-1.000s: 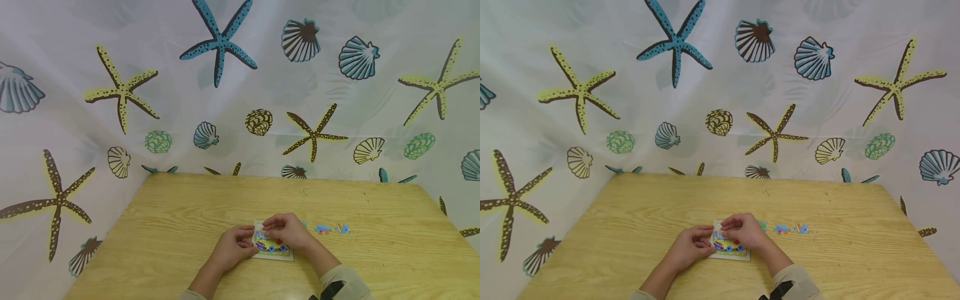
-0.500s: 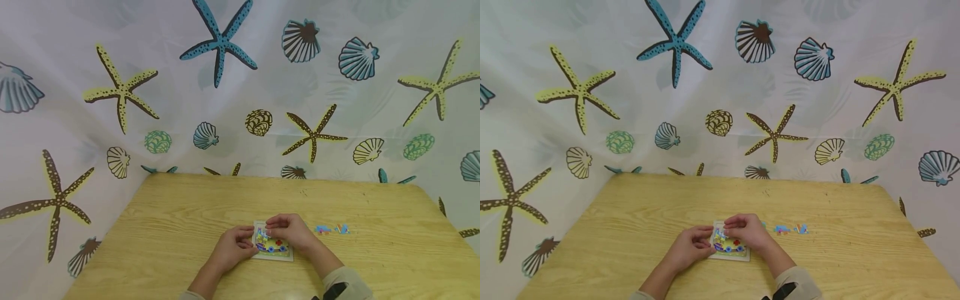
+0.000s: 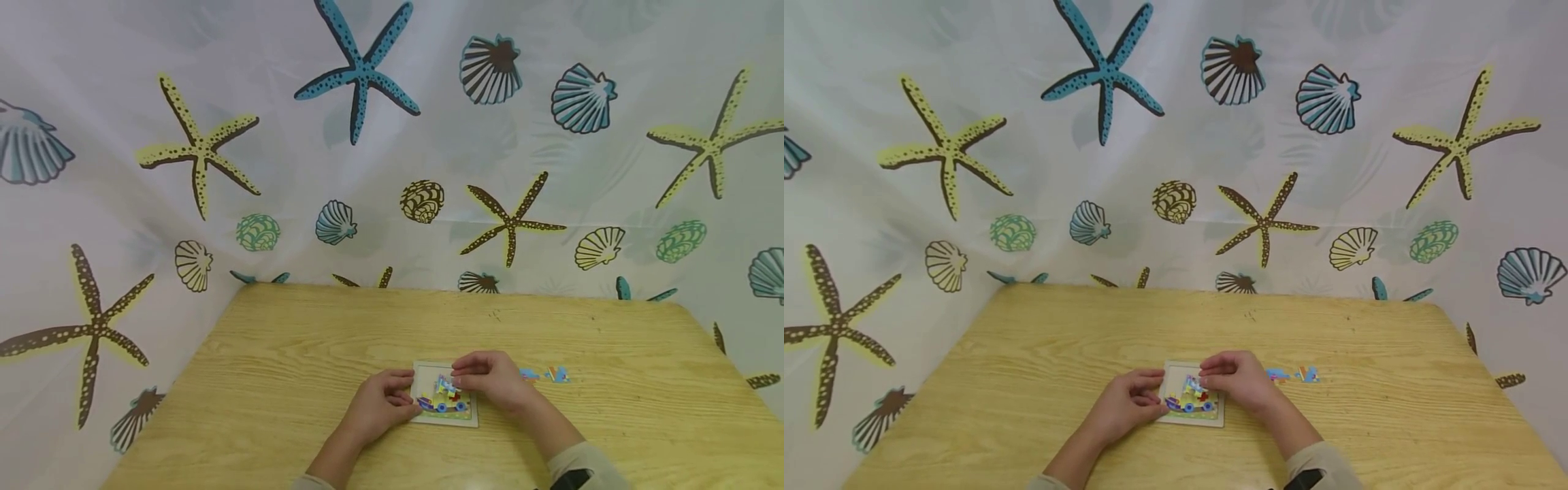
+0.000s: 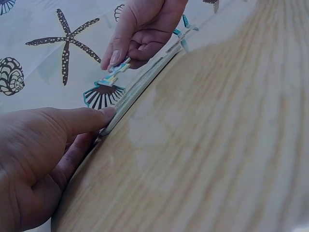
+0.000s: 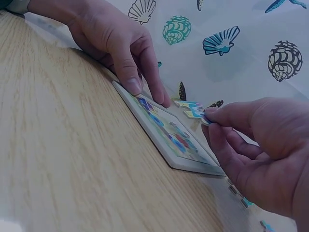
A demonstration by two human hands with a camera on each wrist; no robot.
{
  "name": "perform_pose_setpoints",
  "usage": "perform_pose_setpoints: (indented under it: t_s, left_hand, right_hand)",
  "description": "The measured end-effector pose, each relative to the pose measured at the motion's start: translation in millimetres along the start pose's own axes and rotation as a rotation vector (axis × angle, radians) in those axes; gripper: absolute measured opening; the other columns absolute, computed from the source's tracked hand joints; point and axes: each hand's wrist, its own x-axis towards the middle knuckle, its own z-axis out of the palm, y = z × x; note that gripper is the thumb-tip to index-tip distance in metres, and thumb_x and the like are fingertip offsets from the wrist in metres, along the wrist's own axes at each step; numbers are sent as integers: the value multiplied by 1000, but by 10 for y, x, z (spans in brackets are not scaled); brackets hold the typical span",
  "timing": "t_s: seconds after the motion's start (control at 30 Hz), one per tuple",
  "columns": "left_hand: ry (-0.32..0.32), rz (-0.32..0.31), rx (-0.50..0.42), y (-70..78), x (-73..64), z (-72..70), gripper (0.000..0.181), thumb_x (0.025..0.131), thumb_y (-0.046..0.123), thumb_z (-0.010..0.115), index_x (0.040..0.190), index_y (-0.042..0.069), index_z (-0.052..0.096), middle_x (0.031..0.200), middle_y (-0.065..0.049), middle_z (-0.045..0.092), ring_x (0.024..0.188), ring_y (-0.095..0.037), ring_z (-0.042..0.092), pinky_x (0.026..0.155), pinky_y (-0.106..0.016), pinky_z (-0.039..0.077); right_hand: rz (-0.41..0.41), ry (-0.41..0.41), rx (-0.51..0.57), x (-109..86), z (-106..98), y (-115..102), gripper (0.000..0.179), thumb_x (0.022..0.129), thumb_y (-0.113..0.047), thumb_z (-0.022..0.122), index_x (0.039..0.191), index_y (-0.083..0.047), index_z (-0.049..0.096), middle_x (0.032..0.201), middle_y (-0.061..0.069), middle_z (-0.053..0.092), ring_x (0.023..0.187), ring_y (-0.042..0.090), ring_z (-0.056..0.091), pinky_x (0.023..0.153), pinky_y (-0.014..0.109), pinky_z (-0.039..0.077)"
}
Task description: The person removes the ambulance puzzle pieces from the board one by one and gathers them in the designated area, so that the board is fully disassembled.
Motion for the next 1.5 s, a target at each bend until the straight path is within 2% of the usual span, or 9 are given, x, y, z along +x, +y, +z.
perform_pose_setpoints:
  t_s: [0.43,0.67,0.8,1.07,1.17,1.3,1.37,1.5]
  left_hand:
    - [-12,-6,-4,-21,-3,0,51,80,10,84,126,-4,66,141,-12,58,94,-16,65,77,-17,56]
    - [-13,-13,-8,-10,-12,12,51,80,9,84,126,-3,66,140,-12,58,94,-16,65,77,-17,56]
    - [-11,-4,-14,-2,-17,8,51,80,9,84,126,-4,66,141,-12,58,94,-17,65,77,-17,56]
    - [-8,-10,-12,10,-20,6,51,80,9,84,127,-3,66,140,-11,58,94,-16,66,77,-17,57]
    - [-4,-13,-14,12,-19,8,51,80,9,84,127,-3,66,141,-11,58,94,-16,66,77,-17,57]
    - [-3,-12,-8,7,-14,8,52,80,10,84,127,-3,65,141,-11,58,94,-15,66,77,-17,57]
    - [-2,-11,-3,8,-9,11,52,80,10,84,127,-3,65,142,-11,58,94,-15,66,77,-17,56]
    - [-1,-7,0,12,-7,18,51,80,9,84,126,-4,66,141,-11,58,94,-16,66,77,-17,57]
  right_hand:
    - [5,17,-4,-148,-348,147,37,88,-10,76,116,12,64,107,15,74,95,12,72,82,25,60]
    - [47,51,3,-232,-475,172,36,89,-9,75,115,13,63,103,10,74,89,11,70,79,24,59]
    - [77,40,-12,-248,-499,165,35,90,-8,74,115,13,61,99,7,74,87,12,69,77,26,60]
    - [64,87,-136,-291,-504,123,28,87,-4,75,109,10,64,97,11,73,87,15,69,73,26,59]
    - [23,110,-236,-296,-501,114,24,86,-5,76,105,6,67,97,11,74,87,16,68,71,24,58]
    - [-21,157,-416,-301,-472,99,16,84,-7,78,97,-2,70,90,5,73,82,13,67,69,21,55]
    - [-33,169,-469,-308,-462,87,14,84,-8,79,95,-4,71,88,2,72,81,12,66,69,21,54]
    - [-31,161,-477,-319,-477,75,14,84,-9,79,95,-5,71,88,2,72,81,11,65,71,20,53]
